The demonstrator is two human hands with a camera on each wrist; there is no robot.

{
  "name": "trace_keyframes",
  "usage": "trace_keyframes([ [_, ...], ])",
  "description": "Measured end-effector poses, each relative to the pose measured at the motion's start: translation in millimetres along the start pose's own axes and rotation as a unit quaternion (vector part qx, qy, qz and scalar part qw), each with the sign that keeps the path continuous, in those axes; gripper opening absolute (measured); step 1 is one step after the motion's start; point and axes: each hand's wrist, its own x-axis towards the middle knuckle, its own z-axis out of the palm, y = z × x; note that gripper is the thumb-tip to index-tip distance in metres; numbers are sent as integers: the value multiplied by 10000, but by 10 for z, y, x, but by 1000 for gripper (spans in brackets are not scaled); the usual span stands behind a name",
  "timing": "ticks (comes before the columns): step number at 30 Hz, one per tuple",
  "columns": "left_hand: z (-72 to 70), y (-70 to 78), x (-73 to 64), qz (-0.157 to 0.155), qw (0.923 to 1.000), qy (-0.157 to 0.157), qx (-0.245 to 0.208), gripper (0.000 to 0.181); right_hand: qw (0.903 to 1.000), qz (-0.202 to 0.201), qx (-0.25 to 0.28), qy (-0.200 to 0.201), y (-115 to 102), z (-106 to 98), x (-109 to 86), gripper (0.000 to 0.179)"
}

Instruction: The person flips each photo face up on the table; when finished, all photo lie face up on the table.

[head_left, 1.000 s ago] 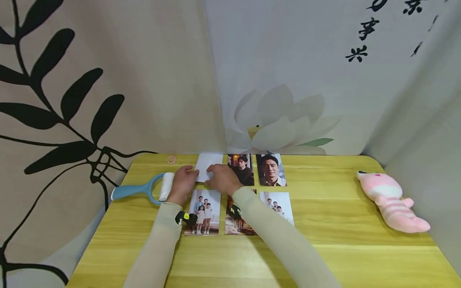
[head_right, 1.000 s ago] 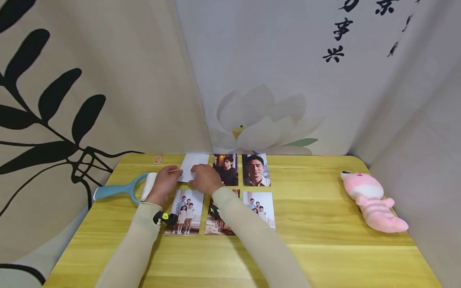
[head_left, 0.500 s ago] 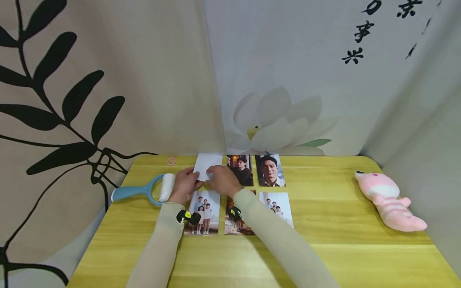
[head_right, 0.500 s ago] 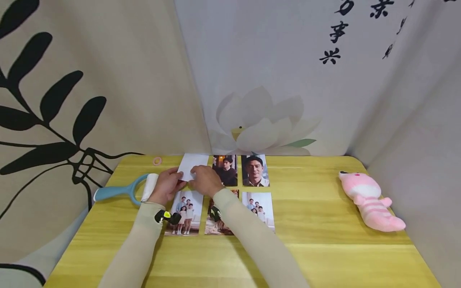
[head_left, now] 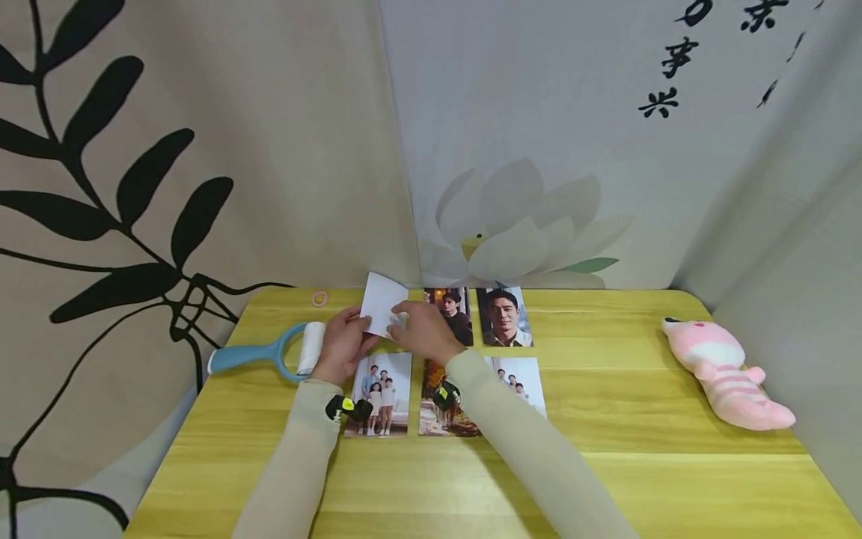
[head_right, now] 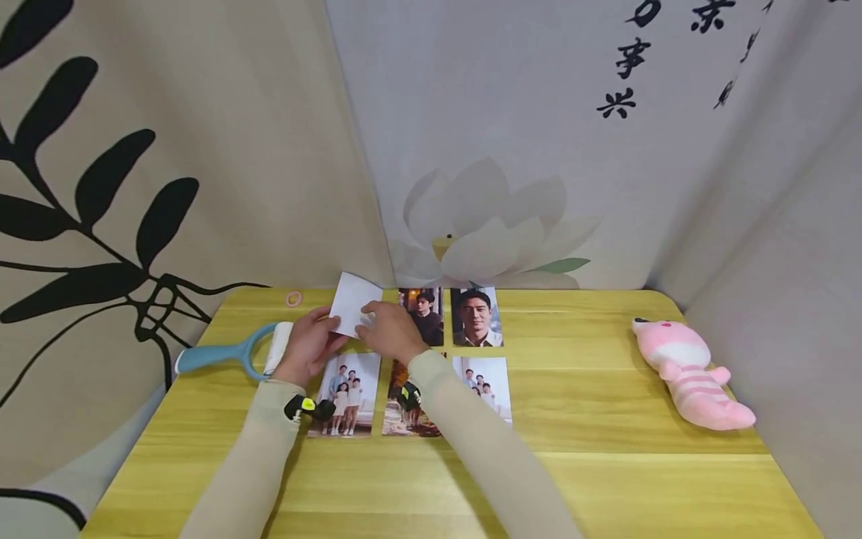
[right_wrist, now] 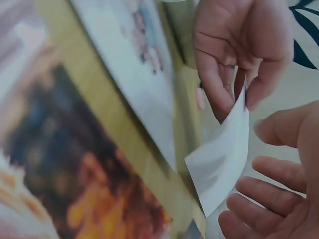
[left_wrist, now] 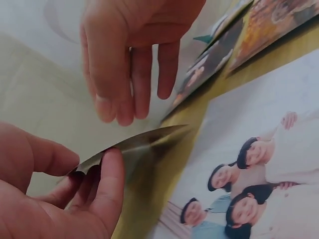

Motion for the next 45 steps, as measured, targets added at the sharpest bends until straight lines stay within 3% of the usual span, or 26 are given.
trace_keyframes([
  [9, 43, 88, -114, 408, 9987, 153, 260, 46, 9959, 6, 841, 322, 17, -54, -50, 39],
  [15, 135, 129, -205, 838, 9895, 379, 1113, 45, 9907, 145, 1268, 469, -15, -56, -44, 41],
  [21, 224, 158, -263, 1749, 9515, 865, 2378, 38, 9803, 449, 1739, 816, -95, -82, 1, 41],
  [24, 272, 165, -293, 2089, 9341, 906, 2750, 36, 9671, 762, 2285, 824, -117, -93, 2, 43],
  [26, 301, 161, -314, 2337, 9220, 875, 2962, 36, 9525, 949, 2792, 756, -120, -96, -5, 45],
  [31, 370, 144, -390, 2869, 8920, 770, 3406, 36, 9054, 1276, 4005, 597, -122, -114, -25, 47],
  [34, 418, 118, -428, 2993, 8810, 637, 3607, 36, 8890, 1480, 4295, 572, -112, -129, -38, 49],
  [38, 479, 86, -468, 2922, 8736, 483, 3862, 38, 8862, 1605, 4308, 568, -89, -141, -46, 48],
  [45, 530, 34, -506, 2772, 8707, 337, 4048, 41, 9096, 1670, 3760, 574, -88, -180, -64, 39],
])
